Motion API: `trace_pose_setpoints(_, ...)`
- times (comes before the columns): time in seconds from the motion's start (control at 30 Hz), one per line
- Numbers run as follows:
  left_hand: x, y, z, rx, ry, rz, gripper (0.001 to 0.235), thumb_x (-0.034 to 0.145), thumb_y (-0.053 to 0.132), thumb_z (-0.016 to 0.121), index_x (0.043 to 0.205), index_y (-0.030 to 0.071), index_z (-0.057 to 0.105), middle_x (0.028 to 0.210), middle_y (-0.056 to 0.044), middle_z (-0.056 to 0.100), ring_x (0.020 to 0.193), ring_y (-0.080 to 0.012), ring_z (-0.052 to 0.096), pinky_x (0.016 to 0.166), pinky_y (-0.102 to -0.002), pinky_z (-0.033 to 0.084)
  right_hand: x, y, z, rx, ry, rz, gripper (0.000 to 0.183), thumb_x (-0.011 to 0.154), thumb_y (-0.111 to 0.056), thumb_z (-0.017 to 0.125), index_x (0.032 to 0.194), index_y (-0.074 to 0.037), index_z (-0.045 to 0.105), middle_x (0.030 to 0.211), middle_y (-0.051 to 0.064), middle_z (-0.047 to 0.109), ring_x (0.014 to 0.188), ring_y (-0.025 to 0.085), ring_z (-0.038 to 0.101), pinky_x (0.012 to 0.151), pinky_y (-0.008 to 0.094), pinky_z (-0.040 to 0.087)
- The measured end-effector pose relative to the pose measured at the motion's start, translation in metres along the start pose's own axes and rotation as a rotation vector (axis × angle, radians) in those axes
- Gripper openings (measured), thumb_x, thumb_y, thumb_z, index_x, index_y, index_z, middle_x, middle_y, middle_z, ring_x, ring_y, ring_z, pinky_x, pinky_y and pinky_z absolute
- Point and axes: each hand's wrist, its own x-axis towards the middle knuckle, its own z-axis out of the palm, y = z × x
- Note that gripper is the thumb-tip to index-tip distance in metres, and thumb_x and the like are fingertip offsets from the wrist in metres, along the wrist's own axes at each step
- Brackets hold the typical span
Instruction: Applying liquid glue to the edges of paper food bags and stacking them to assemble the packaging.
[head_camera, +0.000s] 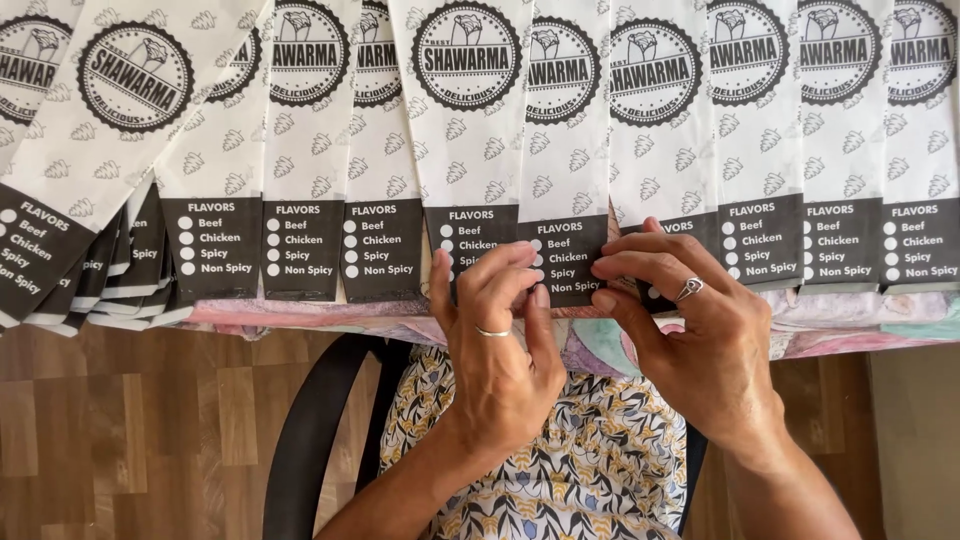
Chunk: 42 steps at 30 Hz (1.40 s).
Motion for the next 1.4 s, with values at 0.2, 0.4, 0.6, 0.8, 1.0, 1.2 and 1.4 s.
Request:
trace_pose_setpoints(0.2, -0.005, -0.002, 0.009, 0.098, 0.045, 0.097, 0.029, 0.1, -0.01, 0.058, 0.122, 0.004, 0.046, 0.124, -0.018, 0.067, 0.111, -0.0258, 0.074, 0.126, -0.055, 0.017, -0.001, 0.0, 0.01, -0.117, 0.015, 0.021, 0.021, 0.093, -0.009, 0.079, 0.109, -0.001, 0.069, 0.112, 0.015, 0.07, 0.104, 0.026, 0.072, 0.112, 0.042, 0.053)
trace_pose_setpoints(0.4, -0.006, -0.005, 0.007, 0.075, 0.04, 0.115, 0.04, 0.094, -0.021, 0.056, 0.121, 0.006, 0.046, 0.125, -0.017, 0.067, 0.109, -0.0211, 0.074, 0.127, -0.052, 0.014, -0.003, 0.002, 0.004, -0.078, -0.004, -0.01, 0.013, 0.097, -0.002, 0.072, 0.11, -0.002, 0.068, 0.115, 0.012, 0.071, 0.109, 0.024, 0.071, 0.116, 0.038, 0.05)
trace_pose_setpoints(0.6, -0.011, -0.014, 0.007, 0.018, -0.005, 0.169, 0.053, 0.077, -0.032, 0.044, 0.119, -0.001, 0.05, 0.124, -0.023, 0.066, 0.118, -0.0299, 0.07, 0.126, -0.058, 0.02, -0.008, -0.002, 0.007, -0.195, -0.014, -0.06, 0.024, 0.103, 0.0, 0.063, 0.126, -0.007, 0.066, 0.13, 0.012, 0.067, 0.13, 0.035, 0.067, 0.107, 0.039, 0.056)
trace_pose_setpoints(0.8, -0.008, -0.028, -0.025, -0.157, -0.055, 0.292, 0.037, 0.095, -0.02, 0.057, 0.125, 0.0, 0.051, 0.14, -0.024, 0.058, 0.137, -0.0301, 0.06, 0.131, -0.053, 0.021, -0.009, 0.0, 0.001, -0.145, -0.064, -0.115, 0.035, 0.096, 0.01, 0.062, 0.13, 0.002, 0.062, 0.138, 0.019, 0.065, 0.129, 0.034, 0.067, 0.115, 0.043, 0.054)
trace_pose_setpoints(1.0, 0.025, -0.047, -0.093, 0.136, -0.295, 0.324, 0.039, 0.09, -0.007, 0.066, 0.126, -0.002, 0.055, 0.139, -0.024, 0.06, 0.129, -0.0299, 0.066, 0.126, -0.057, 0.024, -0.006, -0.007, 0.019, -0.152, 0.062, -0.151, 0.036, 0.092, 0.027, 0.053, 0.121, 0.01, 0.065, 0.132, 0.029, 0.066, 0.126, 0.042, 0.069, 0.101, 0.035, 0.063)
trace_pose_setpoints(1.2, 0.027, -0.044, -0.088, 0.093, -0.385, 0.346, 0.039, 0.093, -0.002, 0.068, 0.128, -0.004, 0.052, 0.139, -0.026, 0.058, 0.135, -0.0338, 0.058, 0.126, -0.061, 0.024, 0.003, -0.019, 0.046, 0.028, -0.149, -0.275, 0.033, 0.096, -0.006, 0.07, 0.125, 0.007, 0.063, 0.137, 0.024, 0.061, 0.136, 0.04, 0.058, 0.123, 0.049, 0.043)
trace_pose_setpoints(1.4, 0.02, -0.054, -0.078, -0.017, -0.425, 0.348, 0.043, 0.097, -0.004, 0.076, 0.131, -0.005, 0.051, 0.143, -0.026, 0.05, 0.132, -0.0365, 0.062, 0.125, -0.056, 0.04, 0.0, -0.015, 0.034, -0.062, -0.052, -0.293, 0.019, 0.096, 0.001, 0.07, 0.114, 0.005, 0.066, 0.125, 0.022, 0.068, 0.12, 0.036, 0.07, 0.115, 0.042, 0.054)
